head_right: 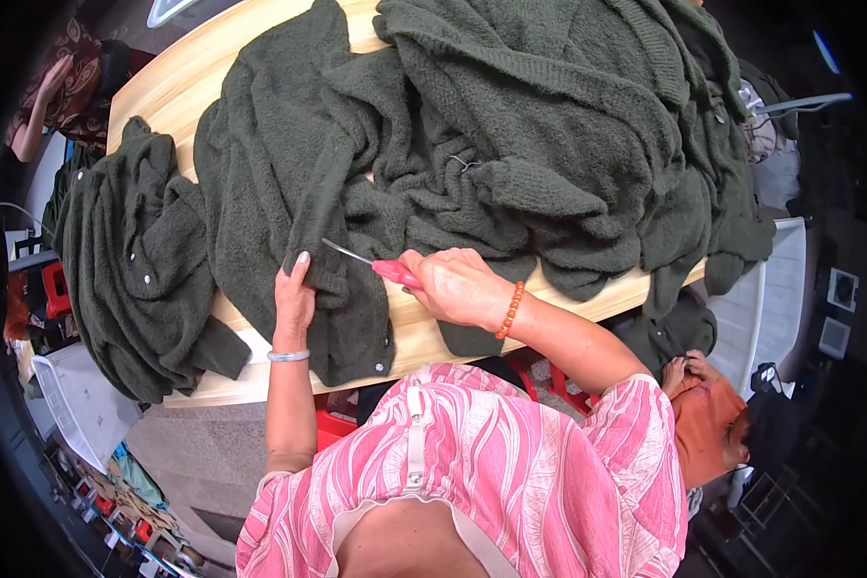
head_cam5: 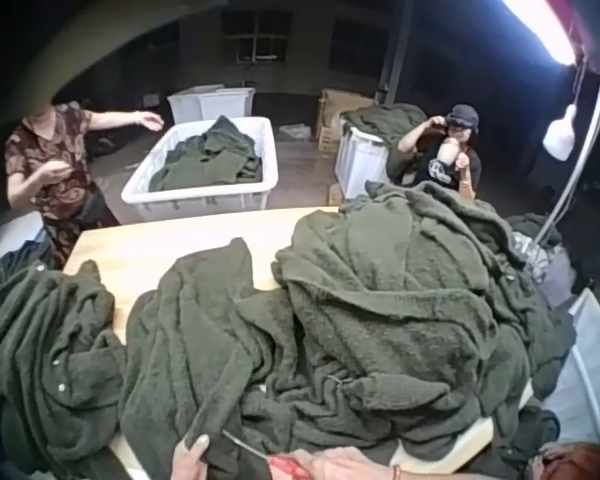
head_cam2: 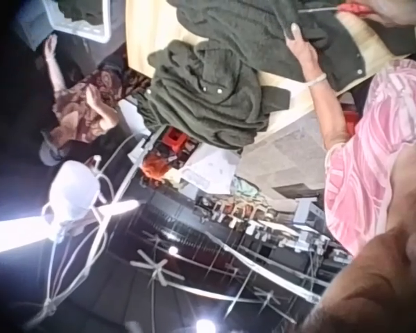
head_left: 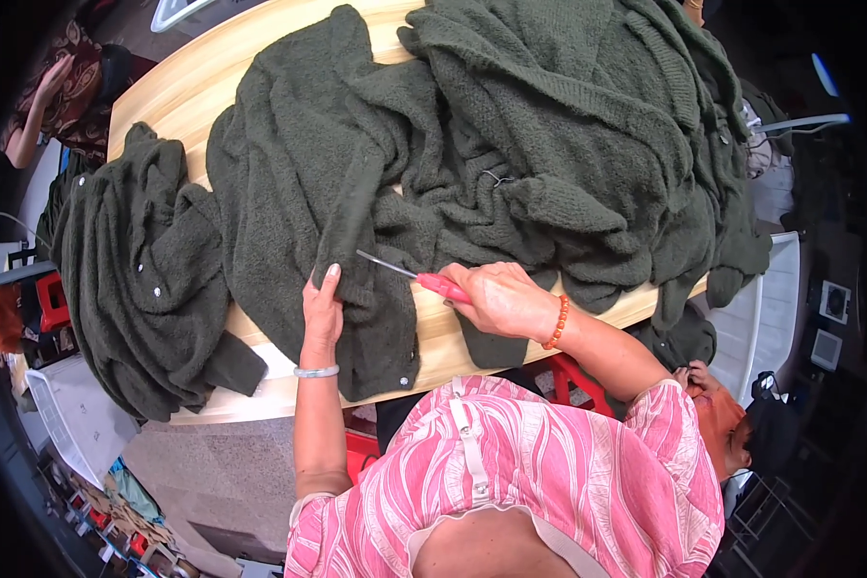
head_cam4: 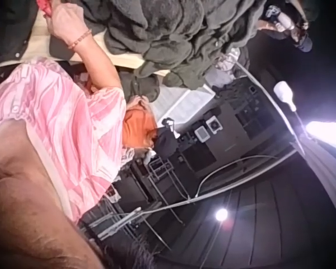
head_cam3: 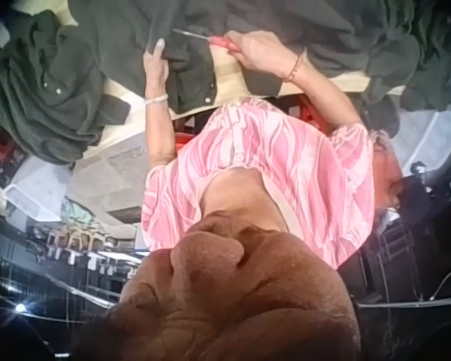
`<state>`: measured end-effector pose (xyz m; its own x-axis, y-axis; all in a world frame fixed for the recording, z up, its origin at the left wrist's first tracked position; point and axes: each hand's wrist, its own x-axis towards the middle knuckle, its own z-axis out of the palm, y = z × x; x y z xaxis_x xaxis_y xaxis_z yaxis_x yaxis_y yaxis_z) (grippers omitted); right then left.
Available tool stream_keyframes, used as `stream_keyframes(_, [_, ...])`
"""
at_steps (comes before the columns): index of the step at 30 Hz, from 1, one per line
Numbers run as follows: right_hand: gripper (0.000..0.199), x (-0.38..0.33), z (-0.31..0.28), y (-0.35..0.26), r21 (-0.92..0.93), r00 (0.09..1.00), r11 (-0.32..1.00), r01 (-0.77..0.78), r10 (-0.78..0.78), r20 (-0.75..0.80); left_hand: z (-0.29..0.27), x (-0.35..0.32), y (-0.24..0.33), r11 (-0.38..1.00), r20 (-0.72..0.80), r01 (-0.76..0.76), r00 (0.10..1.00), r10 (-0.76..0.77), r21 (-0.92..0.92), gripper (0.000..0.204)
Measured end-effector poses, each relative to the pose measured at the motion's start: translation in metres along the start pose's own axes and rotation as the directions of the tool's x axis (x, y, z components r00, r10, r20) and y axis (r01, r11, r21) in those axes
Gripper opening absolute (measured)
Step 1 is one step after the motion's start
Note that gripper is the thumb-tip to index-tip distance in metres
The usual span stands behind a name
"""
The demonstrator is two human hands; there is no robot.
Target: Trim loose threads from green garments using a thread cutter.
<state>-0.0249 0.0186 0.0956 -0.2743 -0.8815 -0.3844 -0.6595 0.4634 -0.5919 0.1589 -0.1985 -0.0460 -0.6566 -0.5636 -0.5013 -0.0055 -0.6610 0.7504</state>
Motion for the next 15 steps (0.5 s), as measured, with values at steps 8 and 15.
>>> stream_keyframes(8, [0.030,-0.008,0.007,0.016,0.052,0.989,0.995,-0.085,0.090,-0.117,0.075,0.039,0.039,-0.033,0.328,-0.370,0.774,0.542,0.928,0.061])
stream_keyframes(15, [0.023,0.004,0.006,0.020,0.038,0.961,0.999,-0.037,0.046,-0.272,0.044,0.124,0.033,0.794,0.046,-0.089,0.996,0.077,0.602,0.034])
